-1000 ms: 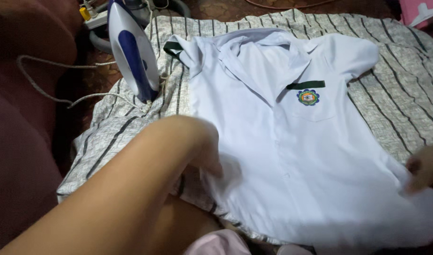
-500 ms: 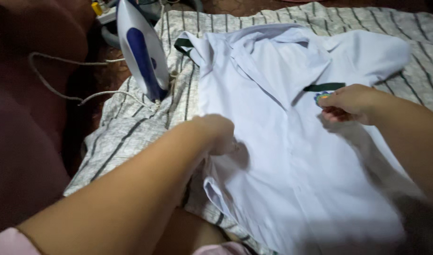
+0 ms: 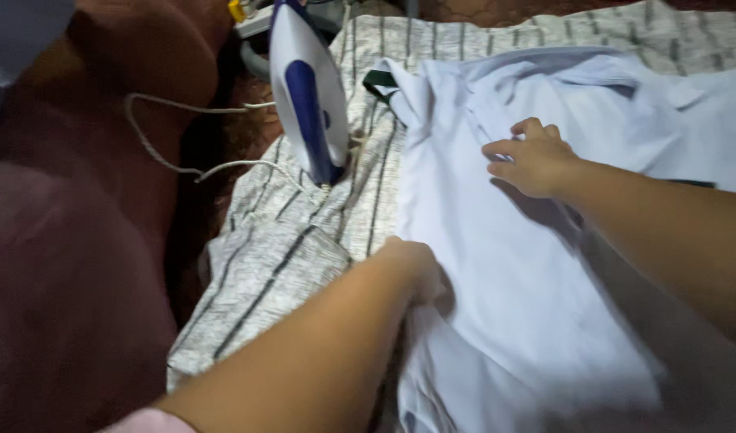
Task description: The person irons a white short-sleeved shirt laid on a striped cloth. They use a blue and white iron to smooth the front, collar, and sleeves, adjusting the shirt with their left hand as needed.
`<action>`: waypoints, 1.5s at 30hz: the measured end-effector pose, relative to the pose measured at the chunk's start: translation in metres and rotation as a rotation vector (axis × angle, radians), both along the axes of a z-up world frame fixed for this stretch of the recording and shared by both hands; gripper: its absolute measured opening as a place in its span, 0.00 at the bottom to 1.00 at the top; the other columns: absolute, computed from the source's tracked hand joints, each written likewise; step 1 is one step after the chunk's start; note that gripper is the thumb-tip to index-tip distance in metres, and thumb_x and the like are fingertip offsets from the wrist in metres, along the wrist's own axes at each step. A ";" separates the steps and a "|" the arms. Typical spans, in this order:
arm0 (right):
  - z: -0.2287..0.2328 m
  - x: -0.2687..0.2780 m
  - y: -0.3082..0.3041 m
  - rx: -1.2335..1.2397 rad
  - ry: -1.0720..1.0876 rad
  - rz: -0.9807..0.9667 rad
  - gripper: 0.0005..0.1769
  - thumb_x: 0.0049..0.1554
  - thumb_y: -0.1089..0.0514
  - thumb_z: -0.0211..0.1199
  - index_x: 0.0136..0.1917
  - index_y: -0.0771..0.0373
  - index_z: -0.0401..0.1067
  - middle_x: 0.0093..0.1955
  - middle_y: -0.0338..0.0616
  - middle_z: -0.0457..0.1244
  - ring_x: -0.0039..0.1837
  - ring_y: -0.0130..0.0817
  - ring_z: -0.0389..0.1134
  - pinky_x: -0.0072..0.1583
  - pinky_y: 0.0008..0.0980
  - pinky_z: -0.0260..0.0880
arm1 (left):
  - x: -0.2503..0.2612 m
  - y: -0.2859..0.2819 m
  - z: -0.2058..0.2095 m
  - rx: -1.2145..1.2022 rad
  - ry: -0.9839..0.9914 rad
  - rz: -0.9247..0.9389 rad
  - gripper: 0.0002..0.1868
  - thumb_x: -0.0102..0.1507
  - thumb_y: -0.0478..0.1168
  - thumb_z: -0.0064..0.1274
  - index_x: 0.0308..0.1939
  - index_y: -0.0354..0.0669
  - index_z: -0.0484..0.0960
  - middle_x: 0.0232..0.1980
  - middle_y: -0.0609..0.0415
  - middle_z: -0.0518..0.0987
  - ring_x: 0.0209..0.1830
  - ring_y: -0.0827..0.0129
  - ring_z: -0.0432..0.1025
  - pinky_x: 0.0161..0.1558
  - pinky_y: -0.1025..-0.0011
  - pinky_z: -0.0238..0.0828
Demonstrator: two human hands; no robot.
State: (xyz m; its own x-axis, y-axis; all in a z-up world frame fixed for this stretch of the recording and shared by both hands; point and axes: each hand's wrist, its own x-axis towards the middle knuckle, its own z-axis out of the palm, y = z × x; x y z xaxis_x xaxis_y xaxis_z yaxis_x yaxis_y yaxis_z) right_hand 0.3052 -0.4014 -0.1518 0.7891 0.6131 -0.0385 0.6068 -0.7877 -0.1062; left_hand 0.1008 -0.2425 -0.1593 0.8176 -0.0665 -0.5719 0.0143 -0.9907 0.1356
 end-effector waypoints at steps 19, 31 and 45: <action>-0.025 0.112 -0.082 -0.175 -0.017 -0.350 0.15 0.60 0.54 0.65 0.58 0.60 0.79 0.64 0.57 0.61 0.63 0.54 0.66 0.64 0.48 0.67 | 0.003 -0.006 -0.005 0.025 0.152 -0.012 0.14 0.51 0.34 0.60 0.40 0.42 0.91 0.47 0.45 0.86 0.47 0.56 0.82 0.48 0.63 0.77; -0.028 0.121 -0.022 -0.073 -0.438 -0.095 0.46 0.50 0.44 0.77 0.72 0.70 0.65 0.69 0.63 0.56 0.71 0.58 0.58 0.66 0.52 0.65 | -0.008 -0.006 0.022 -0.112 0.172 0.211 0.17 0.54 0.46 0.62 0.44 0.43 0.90 0.50 0.42 0.85 0.51 0.49 0.80 0.50 0.57 0.77; -0.013 0.183 -0.051 0.164 -0.183 -0.434 0.30 0.65 0.43 0.57 0.70 0.66 0.66 0.69 0.65 0.57 0.67 0.61 0.61 0.67 0.55 0.62 | -0.017 -0.007 0.038 -0.111 0.121 0.307 0.17 0.54 0.35 0.58 0.48 0.42 0.88 0.54 0.43 0.84 0.55 0.48 0.79 0.53 0.56 0.77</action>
